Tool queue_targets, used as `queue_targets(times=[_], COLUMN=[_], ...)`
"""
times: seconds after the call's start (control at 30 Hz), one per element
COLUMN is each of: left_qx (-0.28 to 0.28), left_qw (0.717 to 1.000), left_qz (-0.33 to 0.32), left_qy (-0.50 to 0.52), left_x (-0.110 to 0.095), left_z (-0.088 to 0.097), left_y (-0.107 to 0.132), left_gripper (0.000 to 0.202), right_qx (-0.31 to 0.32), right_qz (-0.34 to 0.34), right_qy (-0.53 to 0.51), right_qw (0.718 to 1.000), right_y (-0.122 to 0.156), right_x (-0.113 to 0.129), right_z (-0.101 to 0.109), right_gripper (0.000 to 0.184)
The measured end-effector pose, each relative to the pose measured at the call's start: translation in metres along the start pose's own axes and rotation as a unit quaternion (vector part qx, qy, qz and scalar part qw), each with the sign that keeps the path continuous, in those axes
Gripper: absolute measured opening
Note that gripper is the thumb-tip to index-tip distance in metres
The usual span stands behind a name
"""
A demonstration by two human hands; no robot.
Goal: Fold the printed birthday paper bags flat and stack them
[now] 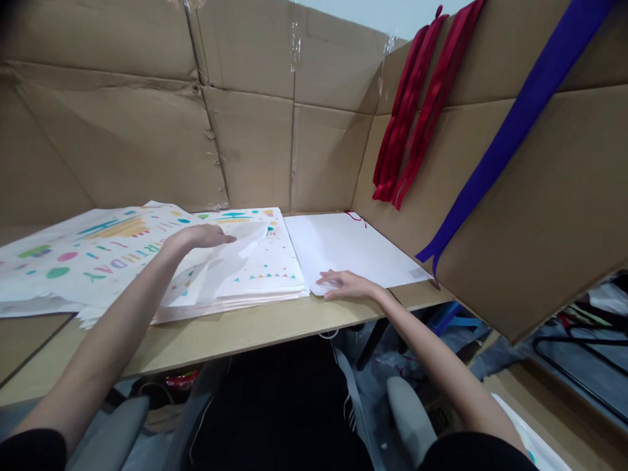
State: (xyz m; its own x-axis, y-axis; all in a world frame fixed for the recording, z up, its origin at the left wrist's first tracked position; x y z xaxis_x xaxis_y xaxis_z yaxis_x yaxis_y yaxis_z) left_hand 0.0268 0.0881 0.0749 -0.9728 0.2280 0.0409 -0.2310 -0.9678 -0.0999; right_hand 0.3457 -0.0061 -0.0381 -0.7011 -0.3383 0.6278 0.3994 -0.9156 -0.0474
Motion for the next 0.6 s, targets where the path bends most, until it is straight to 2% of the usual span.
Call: queue_targets(times=[0.17,0.4,0.6], left_qx=[0.041,0.085,0.112], left_qw=[0.999,0.996,0.992], left_qz=[0.0,0.015,0.026], left_qy=[0.023,0.035,0.053], left_x=[-0.002,-0.008,-0.012], left_z=[-0.002,-0.004,-0.008], left_y=[0.006,0.016,0.02], left_gripper=[0.063,0.065,0.063], right_qx=[-0.016,-0.007,-0.042], right_qz=[0.004,0.025,0.022], right_qy=[-0.035,0.01,-0.007], right_qw=[0.999,1.0,0.999], right_y=[0.004,0.003,-0.007], right_x=[-0.002,-0.007,-0.007], right_z=[-0.001,-0.006,-0.003], right_gripper=[0.056,0.059,0.045])
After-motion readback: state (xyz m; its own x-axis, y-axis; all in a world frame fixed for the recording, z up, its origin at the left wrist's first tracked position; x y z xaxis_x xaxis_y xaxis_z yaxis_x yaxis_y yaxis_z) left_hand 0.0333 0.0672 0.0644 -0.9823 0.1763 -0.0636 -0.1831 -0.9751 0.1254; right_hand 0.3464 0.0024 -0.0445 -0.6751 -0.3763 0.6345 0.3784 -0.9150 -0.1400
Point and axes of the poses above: each hand's wrist, its own y-axis away from the middle knuckle, its own z-axis out of the back of the hand, x = y × z, the point moved 8 cm from there along -y, towards the middle knuckle, and after that the axes turned 12 degrees about -x, right-handed, at the moved point
